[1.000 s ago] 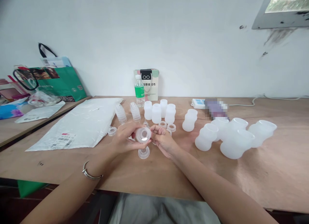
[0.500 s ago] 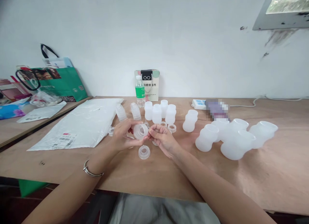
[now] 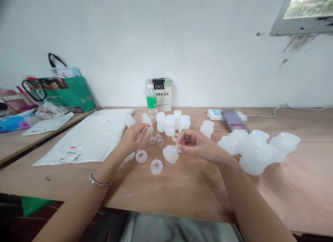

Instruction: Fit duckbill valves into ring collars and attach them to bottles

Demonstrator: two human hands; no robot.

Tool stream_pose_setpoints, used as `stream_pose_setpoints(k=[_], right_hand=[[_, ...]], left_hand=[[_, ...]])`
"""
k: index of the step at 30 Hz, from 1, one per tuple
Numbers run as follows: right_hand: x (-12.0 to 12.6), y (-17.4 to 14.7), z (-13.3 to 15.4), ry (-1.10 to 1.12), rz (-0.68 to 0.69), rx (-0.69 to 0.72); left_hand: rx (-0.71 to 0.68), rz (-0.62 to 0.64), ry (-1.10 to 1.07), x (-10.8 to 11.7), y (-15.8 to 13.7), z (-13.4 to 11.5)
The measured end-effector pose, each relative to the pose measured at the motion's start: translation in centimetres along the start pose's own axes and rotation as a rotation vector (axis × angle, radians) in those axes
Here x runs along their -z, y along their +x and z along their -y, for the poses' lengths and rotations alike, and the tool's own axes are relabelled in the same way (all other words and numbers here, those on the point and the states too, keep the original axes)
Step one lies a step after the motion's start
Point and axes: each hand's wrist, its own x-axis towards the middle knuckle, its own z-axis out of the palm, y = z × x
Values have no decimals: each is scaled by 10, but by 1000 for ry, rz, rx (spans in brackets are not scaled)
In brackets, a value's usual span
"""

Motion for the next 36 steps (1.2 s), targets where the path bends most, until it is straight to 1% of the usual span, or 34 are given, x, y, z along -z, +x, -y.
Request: stream_pose_setpoints(k=[2,4,5,7,10,12,13,15,17,18,19,20,22,24,26,27,29,32,34,36], right_hand=[[0,-4,-1,-182,178,-50],[-7,-5,-7,-367,270,-71],[-11,-4,-10,-440,283,-72],[-18,-2,-14,-519,289,-60],[-21,1,-13,-511,324,-55],[-18,2,-11,-458,310,-73],[-15,3,-11,-432,260,-79],[-9,6,-14,-425,64,-92],[-3,9,-22,-521,-145,-142],[0,11,-27,-600,-198,-181],[1,13,-34,-683,-212,-216],[3,14,-40,-757,-197,-236],[4,16,-52,-854,-137,-224],[3,17,-61,-878,-96,-185],[3,17,-64,-864,-102,-155],[2,18,-63,-843,-122,-141],[1,19,-57,-761,-206,-105],[-3,21,-44,-524,-324,-41],[-6,23,-37,-297,-318,-10],[-11,24,-35,-58,-271,1]], left_hand=[[43,144,62,-6,1,1],[53,227,94,-10,1,2],[51,249,100,-12,0,3],[51,309,101,-15,0,5],[75,472,91,-21,-1,10],[113,572,77,-24,-2,14],[131,605,72,-26,-2,15],[161,633,67,-27,-3,14],[167,614,70,-25,-3,11],[166,592,68,-24,-3,9],[167,560,65,-22,-3,7],[171,518,61,-21,-3,6],[201,410,49,-17,-3,6],[242,277,28,-13,-2,8],[263,151,4,-8,0,12],[268,97,-5,-6,1,13],[267,8,-14,-1,3,13],[247,-83,-69,4,5,7],[204,-88,-148,5,4,1],[147,-59,-230,4,3,-6]])
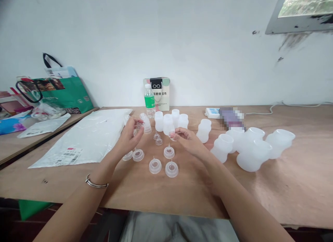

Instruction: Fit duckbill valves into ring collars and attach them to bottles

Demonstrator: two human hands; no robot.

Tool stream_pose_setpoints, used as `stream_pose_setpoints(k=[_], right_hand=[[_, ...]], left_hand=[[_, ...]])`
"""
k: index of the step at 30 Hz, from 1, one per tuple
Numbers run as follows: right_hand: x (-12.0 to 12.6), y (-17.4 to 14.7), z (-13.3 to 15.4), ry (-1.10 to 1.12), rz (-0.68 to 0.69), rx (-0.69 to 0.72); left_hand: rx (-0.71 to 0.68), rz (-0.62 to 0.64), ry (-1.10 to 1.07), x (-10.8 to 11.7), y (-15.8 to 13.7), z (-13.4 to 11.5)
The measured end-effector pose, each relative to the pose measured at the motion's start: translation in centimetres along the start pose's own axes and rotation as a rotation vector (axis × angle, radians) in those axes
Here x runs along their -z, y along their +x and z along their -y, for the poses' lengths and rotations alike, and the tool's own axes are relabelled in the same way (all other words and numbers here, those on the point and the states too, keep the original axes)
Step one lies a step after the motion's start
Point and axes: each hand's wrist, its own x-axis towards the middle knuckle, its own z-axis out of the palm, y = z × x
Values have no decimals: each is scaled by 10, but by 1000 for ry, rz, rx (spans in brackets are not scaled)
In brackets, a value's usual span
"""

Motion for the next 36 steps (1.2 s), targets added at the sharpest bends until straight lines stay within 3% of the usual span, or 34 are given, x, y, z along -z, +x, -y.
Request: stream_pose_setpoints(k=[5,9,16,21,25,32,36], right_hand=[[-12,-1,-7,475,54,-64],[-20,-2,-8,673,118,-123],[-37,-4,-6,756,286,-127],[-44,-6,-5,732,338,-151],[-47,-6,-5,744,315,-142],[-51,-4,-9,791,242,-150],[-53,-3,-8,798,152,-157]], left_hand=[[-8,173,-350,-8,-7,-10],[42,266,-626,-14,-14,-13],[-126,162,-268,-19,-19,-17],[-147,163,-106,-16,-17,-20],[-172,121,-26,-15,-15,-23],[-97,105,-30,-17,-16,-24],[-176,54,3,-16,-17,-26]])
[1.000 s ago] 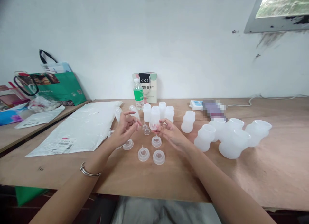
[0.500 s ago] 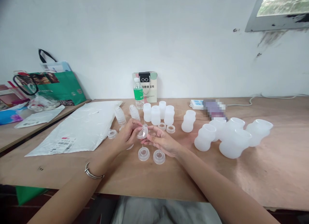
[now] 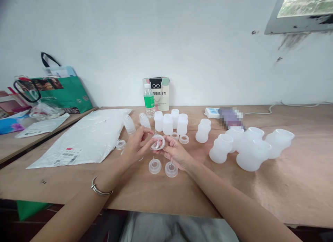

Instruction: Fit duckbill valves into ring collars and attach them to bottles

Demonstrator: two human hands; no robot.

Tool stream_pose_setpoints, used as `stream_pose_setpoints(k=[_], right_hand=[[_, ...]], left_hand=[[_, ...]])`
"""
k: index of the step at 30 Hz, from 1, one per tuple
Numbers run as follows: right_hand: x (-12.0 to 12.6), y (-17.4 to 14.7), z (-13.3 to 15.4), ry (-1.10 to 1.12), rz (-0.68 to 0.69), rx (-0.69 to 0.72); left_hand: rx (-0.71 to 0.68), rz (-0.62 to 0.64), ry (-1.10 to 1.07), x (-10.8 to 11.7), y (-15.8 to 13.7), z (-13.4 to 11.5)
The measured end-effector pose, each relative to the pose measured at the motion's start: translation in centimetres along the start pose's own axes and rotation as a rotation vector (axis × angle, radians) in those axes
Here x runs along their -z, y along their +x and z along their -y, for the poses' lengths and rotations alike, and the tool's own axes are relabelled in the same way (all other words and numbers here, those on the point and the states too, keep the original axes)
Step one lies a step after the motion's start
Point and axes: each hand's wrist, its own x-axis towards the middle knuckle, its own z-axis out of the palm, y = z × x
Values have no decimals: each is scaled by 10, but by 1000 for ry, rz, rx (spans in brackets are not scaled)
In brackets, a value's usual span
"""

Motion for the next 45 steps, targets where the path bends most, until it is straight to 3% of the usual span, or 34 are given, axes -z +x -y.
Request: stream_pose_setpoints(k=[6,15,24,36,41,45], right_hand=[[0,-1,3,-16,-27,32],[-1,0,8,-65,-102,27],[1,1,3,-171,-121,102],[-5,1,4,-155,-143,87],[-3,-1,1,-146,-97,54],[-2,-2,2,-147,-94,64]], left_hand=[[-147,172,-91,1,1,-4],[-224,42,-33,-2,-4,-1],[38,-22,-87,-11,-5,-3],[-151,-57,-106,-7,-8,-6],[-97,-140,-59,-6,-5,-5],[-97,-115,-80,-7,-6,-4]])
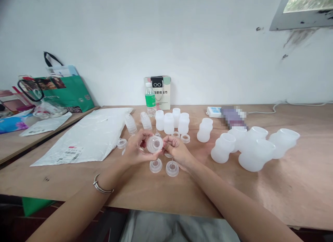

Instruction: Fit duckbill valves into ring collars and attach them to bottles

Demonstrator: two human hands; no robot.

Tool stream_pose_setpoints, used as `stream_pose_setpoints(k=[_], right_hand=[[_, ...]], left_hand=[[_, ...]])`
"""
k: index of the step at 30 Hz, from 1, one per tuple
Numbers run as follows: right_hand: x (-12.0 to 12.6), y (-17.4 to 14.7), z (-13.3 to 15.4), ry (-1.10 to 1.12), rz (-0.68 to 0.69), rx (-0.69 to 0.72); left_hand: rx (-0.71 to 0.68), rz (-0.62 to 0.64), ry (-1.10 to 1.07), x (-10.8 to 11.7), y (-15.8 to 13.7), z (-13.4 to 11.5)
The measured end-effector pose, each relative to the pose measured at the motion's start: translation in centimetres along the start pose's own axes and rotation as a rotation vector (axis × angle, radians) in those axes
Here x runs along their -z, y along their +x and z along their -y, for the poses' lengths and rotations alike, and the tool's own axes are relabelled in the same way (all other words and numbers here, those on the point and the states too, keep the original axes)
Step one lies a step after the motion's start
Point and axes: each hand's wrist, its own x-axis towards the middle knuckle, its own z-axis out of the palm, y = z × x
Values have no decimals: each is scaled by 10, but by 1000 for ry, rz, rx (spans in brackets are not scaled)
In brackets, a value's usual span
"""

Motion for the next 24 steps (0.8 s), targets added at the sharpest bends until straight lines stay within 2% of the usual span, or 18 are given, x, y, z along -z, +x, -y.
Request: stream_pose_setpoints(k=[9,12,15,17,20,22,24], right_hand=[[0,1,7,-58,-24,62],[2,0,9,-95,-26,82],[9,0,19,-197,-93,134],[18,-1,33,-314,-188,212],[34,-7,57,-607,-314,275],[44,-13,67,-853,-322,228],[51,-17,69,-1066,-255,117]], left_hand=[[-10,34,-53,2,-1,-1],[26,102,-84,2,0,3],[60,205,-154,5,2,11],[111,221,-167,6,4,19],[251,199,-35,4,6,32],[287,258,83,1,6,39],[254,372,149,-3,5,44]])
